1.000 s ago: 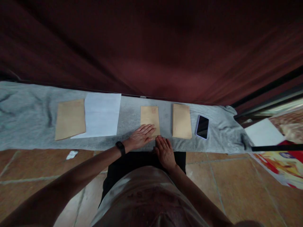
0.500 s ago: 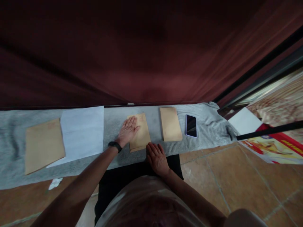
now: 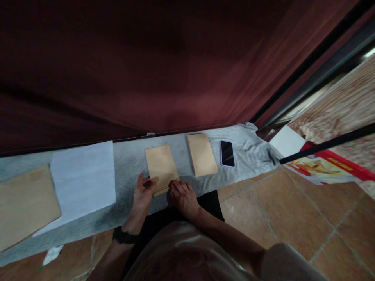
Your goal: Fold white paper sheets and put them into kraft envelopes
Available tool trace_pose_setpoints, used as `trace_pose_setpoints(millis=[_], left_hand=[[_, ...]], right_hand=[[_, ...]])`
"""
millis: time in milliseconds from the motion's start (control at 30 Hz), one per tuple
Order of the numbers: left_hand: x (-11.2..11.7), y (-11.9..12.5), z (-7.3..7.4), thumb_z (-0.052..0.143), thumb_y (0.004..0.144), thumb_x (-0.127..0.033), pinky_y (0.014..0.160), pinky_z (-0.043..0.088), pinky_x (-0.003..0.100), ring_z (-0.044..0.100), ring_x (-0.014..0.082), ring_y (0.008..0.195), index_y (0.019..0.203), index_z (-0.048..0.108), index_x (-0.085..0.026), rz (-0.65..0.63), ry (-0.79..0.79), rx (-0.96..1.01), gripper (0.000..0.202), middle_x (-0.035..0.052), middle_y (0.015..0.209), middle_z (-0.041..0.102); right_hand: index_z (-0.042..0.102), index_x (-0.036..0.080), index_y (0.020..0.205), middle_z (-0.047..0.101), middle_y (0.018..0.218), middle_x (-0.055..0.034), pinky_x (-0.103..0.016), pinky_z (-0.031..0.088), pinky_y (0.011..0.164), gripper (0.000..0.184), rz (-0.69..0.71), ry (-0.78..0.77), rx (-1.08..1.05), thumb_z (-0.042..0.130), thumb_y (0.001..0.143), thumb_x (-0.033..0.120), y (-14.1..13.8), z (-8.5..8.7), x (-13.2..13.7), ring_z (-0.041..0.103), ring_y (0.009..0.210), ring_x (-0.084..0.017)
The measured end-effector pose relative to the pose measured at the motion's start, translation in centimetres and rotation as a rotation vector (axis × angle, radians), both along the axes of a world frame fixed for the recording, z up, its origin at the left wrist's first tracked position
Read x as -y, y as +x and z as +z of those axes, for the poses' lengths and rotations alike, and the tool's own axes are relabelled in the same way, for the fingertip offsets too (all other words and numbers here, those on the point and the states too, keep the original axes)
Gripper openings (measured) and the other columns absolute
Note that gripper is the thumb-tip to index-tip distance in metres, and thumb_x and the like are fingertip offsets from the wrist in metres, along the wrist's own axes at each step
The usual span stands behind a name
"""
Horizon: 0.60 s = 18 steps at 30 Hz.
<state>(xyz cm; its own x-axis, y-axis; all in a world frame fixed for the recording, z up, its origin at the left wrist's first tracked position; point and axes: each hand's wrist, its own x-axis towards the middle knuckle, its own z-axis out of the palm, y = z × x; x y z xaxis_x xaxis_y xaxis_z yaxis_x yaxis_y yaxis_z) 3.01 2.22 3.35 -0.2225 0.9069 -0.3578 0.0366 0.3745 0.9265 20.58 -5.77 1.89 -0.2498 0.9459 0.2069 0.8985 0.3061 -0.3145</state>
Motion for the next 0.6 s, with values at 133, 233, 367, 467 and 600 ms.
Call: trace_pose_setpoints(millis=[133, 233, 367, 467, 600], left_hand=[[-0.3, 1.2, 2.2, 0.084, 0.059, -0.034, 0.08, 0.054, 0.035, 0.069, 0.0203, 0.083, 0.131, 0.061, -0.018, -0.041, -0.011, 0.094, 0.077, 0.0022, 0.092, 0.074], [0.0, 2.7, 4.3, 0.085, 0.063, -0.036, 0.08, 0.054, 0.032, 0.069, 0.0191, 0.085, 0.126, 0.065, -0.02, -0.088, 0.061, 0.109, 0.068, 0.0022, 0.094, 0.074], [0.4, 3.9, 5.8, 0.079, 0.077, -0.055, 0.083, 0.056, 0.03, 0.069, 0.0209, 0.102, 0.125, 0.068, -0.024, -0.129, 0.103, 0.192, 0.058, 0.0056, 0.114, 0.073], [0.8, 3.9, 5.0, 0.082, 0.072, -0.059, 0.078, 0.058, 0.032, 0.07, 0.0234, 0.103, 0.116, 0.07, -0.022, -0.098, -0.012, 0.219, 0.058, 0.009, 0.115, 0.073], [1.7, 4.2, 2.7, 0.091, 0.057, -0.055, 0.073, 0.058, 0.033, 0.072, 0.0226, 0.087, 0.101, 0.071, -0.019, -0.214, -0.156, 0.266, 0.06, 0.0067, 0.097, 0.076]], right_hand=[[0.051, 0.014, 0.149, 0.06, 0.148, -0.0134, -0.041, 0.052, 0.101, 0.047, -0.035, -0.012, 0.004, 0.056, 0.103, 0.025, -0.3, 0.8, -0.6, 0.06, 0.122, -0.027], [0.051, 0.015, 0.15, 0.059, 0.148, -0.0152, -0.043, 0.054, 0.099, 0.047, -0.1, -0.016, -0.046, 0.052, 0.103, 0.02, 0.0, 1.9, -1.3, 0.063, 0.116, -0.028], [0.058, 0.018, 0.144, 0.062, 0.14, -0.0153, -0.04, 0.056, 0.101, 0.042, -0.226, -0.028, -0.434, 0.048, 0.104, 0.022, 0.8, 2.9, -2.7, 0.064, 0.116, -0.025], [0.07, 0.019, 0.12, 0.069, 0.119, -0.011, -0.035, 0.063, 0.082, 0.034, -0.389, -0.144, -1.017, 0.047, 0.103, 0.038, 0.7, 2.5, -3.5, 0.069, 0.097, -0.022], [0.07, 0.021, 0.091, 0.07, 0.081, -0.0007, -0.031, 0.061, 0.066, 0.031, -0.55, -0.408, -1.599, 0.065, 0.088, 0.052, -0.5, 1.1, -3.4, 0.065, 0.07, -0.017]])
